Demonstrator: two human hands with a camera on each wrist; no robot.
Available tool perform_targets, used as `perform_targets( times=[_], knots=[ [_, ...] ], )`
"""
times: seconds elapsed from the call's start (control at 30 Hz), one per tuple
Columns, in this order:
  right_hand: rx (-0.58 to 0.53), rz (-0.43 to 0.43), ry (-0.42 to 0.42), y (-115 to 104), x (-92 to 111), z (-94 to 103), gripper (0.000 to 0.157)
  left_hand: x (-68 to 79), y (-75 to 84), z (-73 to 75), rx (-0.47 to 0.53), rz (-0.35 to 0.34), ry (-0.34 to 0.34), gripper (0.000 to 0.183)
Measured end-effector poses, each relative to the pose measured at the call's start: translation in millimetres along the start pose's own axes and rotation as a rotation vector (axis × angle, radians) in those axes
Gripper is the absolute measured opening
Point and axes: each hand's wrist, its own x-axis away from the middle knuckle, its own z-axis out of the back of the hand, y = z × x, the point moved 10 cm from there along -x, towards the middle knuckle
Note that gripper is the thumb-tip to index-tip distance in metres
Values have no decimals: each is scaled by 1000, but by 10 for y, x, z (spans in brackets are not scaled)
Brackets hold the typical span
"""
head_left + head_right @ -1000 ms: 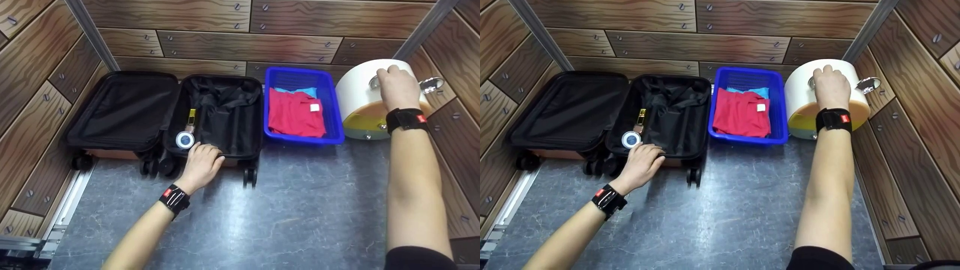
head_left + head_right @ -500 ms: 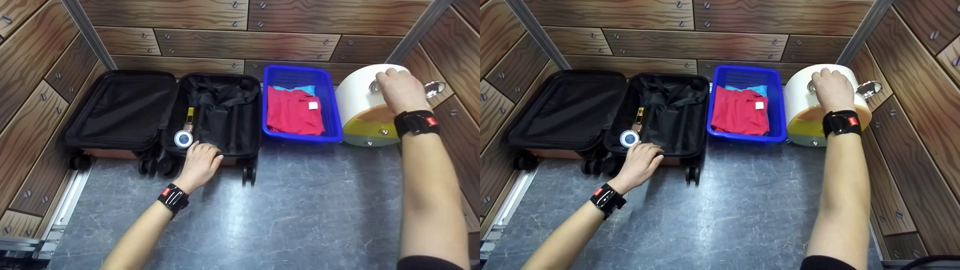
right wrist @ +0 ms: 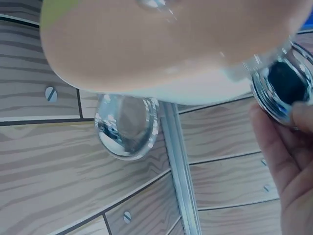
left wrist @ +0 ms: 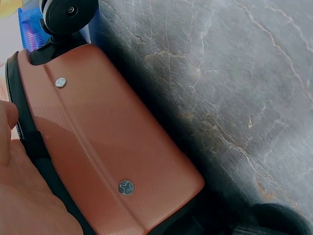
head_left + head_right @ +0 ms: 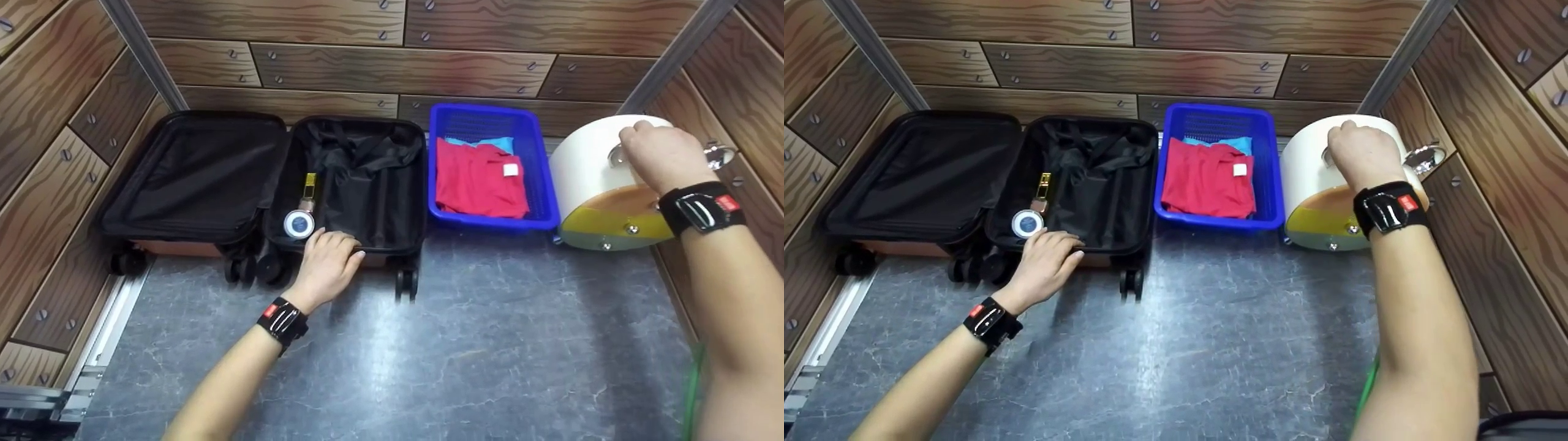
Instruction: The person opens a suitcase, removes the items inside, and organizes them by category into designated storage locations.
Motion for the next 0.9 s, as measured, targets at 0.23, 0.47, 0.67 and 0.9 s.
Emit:
perform_targets(
  times=[0.23, 0.47, 0.67, 0.9],
  knots=[
    [-26, 1, -19, -67, 128, 108, 14, 0, 1, 7, 3, 4, -1, 29],
    [-17, 16, -55, -235, 217, 191, 17, 3, -1, 2, 7, 7, -7, 30],
    [2, -1, -156, -348, 281, 193, 15, 3, -1, -1, -3, 7, 2, 28],
    [2, -6, -228, -468, 367, 213, 8, 7, -28, -25, -45, 43, -21, 28]
  ],
)
